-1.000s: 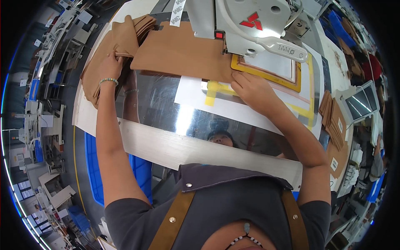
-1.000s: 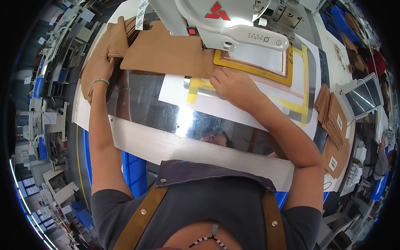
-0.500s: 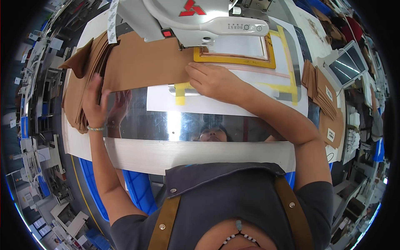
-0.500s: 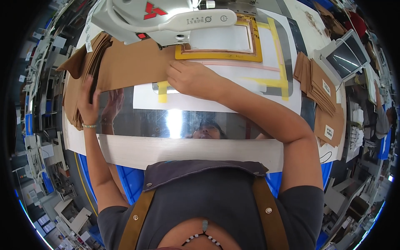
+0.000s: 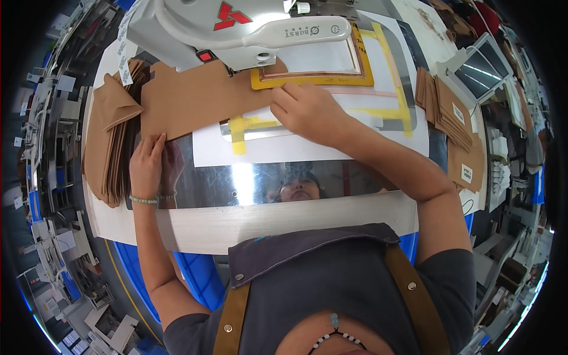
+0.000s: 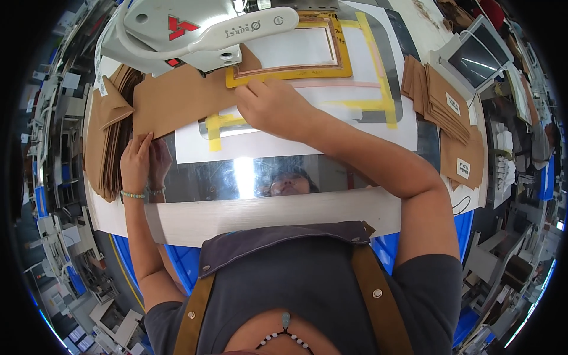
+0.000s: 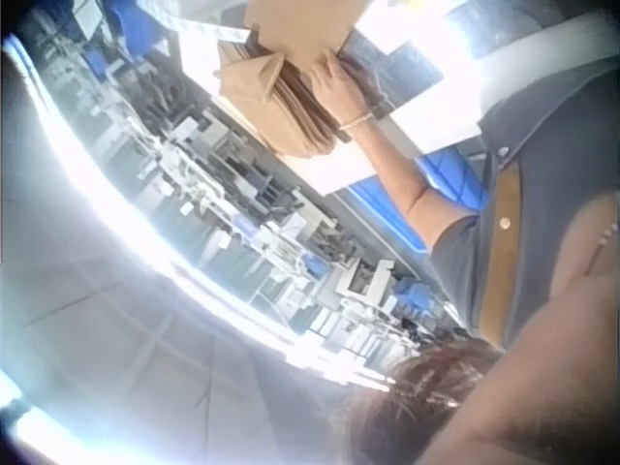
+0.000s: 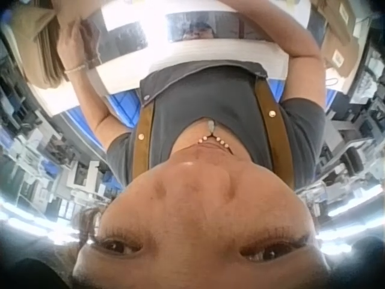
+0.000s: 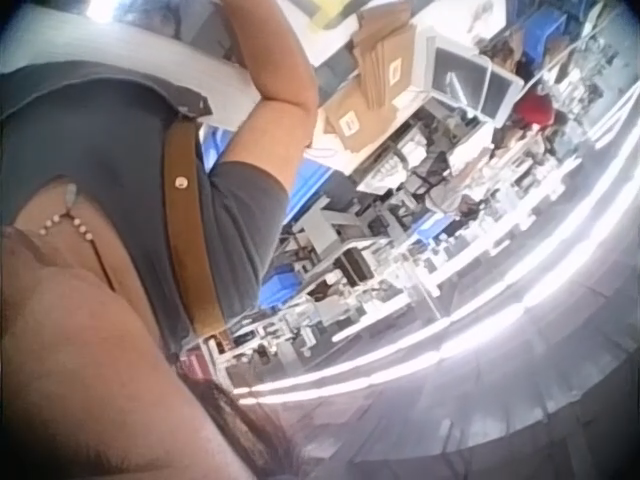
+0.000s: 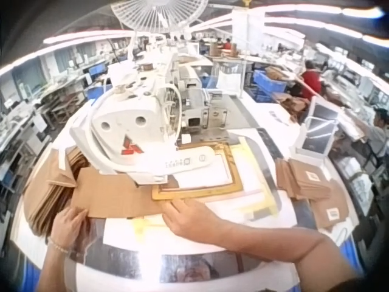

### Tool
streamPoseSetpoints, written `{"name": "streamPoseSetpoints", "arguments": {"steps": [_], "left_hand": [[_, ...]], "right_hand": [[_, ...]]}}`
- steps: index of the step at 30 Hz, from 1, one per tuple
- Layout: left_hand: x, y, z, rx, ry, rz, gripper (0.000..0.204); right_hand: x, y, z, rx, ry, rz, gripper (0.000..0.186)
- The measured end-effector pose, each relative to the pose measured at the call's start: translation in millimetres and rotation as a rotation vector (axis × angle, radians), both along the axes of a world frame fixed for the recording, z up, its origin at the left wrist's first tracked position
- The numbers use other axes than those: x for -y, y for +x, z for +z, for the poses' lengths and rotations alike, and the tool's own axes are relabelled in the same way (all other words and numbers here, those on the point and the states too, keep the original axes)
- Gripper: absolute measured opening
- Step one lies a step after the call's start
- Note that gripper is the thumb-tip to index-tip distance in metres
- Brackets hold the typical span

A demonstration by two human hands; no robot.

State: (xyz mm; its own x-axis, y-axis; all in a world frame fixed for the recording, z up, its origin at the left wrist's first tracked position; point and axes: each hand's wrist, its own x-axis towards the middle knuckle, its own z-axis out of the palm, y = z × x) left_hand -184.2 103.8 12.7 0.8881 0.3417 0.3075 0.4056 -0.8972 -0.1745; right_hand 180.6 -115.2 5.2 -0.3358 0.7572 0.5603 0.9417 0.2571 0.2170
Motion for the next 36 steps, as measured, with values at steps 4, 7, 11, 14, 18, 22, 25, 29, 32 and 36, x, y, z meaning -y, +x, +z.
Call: {"name": "streamPoseSetpoints", "arguments": {"steps": [4, 7, 11, 14, 18, 22, 25, 29, 32, 36], "left_hand": [[7, 9, -6, 0.024, 0.007, -0.054, 0.041], [10, 14, -6, 0.029, 0.022, -0.039, 0.038], [11, 14, -14, 0.072, -0.011, -0.036, 0.037], [23, 39, -15, 0.119, -0.052, -0.133, 0.037], [21, 96, -15, 0.090, -0.010, -0.232, 0.037], [20, 160, -12, 0.122, 0.067, -0.409, 0.035], [36, 183, -10, 0.109, 0.083, -0.494, 0.033], [43, 183, -7, 0.065, 0.039, -0.472, 0.033], [46, 176, -9, 0.080, 0.018, -0.425, 0.035], [44, 173, -14, 0.112, -0.027, -0.340, 0.034]], "right_hand": [[16, 6, -9, 0.048, -0.042, -0.093, 0.012], [18, 7, 1, 0.001, 0.004, -0.104, 0.012], [32, 19, -11, -0.029, -0.066, -0.237, 0.009], [54, 52, -10, -0.031, -0.150, -0.309, 0.007], [86, 79, -5, -0.018, -0.185, -0.412, 0.007], [115, 111, -5, 0.057, -0.179, -0.535, 0.008], [133, 132, -5, 0.035, -0.182, -0.622, 0.008], [138, 145, 11, -0.161, -0.262, -0.675, 0.018], [124, 160, 19, -0.339, -0.136, -0.666, 0.026], [73, 193, -9, -0.413, -0.048, -0.710, 0.032]]}}
